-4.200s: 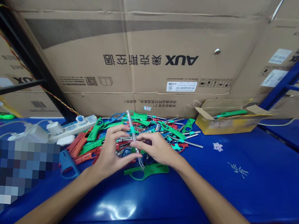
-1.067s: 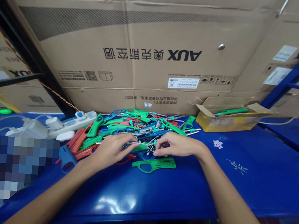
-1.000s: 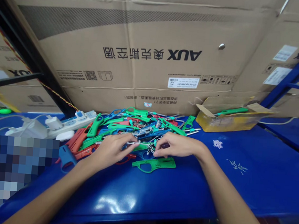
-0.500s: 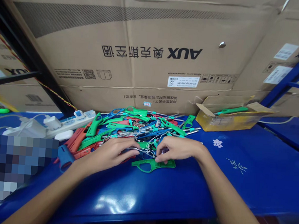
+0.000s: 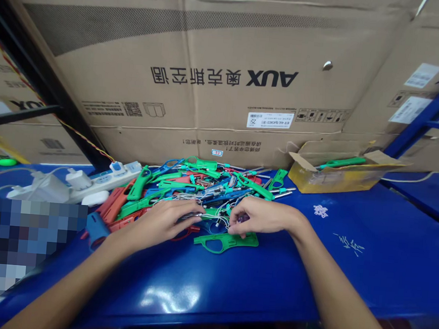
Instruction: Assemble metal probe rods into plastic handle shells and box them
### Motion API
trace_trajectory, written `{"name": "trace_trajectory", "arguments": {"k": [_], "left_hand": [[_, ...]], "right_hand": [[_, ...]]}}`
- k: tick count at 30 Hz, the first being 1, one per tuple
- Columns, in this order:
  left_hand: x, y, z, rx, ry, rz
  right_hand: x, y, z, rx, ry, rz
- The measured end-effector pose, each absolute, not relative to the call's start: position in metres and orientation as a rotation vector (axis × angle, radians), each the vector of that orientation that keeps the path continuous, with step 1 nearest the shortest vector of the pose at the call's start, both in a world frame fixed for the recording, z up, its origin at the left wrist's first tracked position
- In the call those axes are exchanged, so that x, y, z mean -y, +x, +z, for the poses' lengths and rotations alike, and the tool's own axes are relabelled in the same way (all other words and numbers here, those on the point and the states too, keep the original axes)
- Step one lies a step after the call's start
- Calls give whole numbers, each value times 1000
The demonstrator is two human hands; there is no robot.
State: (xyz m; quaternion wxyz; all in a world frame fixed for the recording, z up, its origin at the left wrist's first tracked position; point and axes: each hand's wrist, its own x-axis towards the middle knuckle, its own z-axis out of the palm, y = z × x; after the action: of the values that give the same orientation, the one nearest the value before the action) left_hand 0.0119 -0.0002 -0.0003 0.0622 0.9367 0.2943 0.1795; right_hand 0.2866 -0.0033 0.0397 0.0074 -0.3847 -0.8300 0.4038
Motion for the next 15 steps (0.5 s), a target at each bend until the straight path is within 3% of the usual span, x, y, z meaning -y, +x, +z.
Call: {"name": "trace_trajectory", "arguments": {"k": [10,12,15], "left_hand": [[3,9,9,-781,2711,481],[3,7,11,-741,2672,462],[5,5,13,-709,2630,397]], "right_hand": [[8,283,41,2653,-1107,1251],[13,281,38,2717,-1054,1114],[25,282,27,2796,-994,603]]}}
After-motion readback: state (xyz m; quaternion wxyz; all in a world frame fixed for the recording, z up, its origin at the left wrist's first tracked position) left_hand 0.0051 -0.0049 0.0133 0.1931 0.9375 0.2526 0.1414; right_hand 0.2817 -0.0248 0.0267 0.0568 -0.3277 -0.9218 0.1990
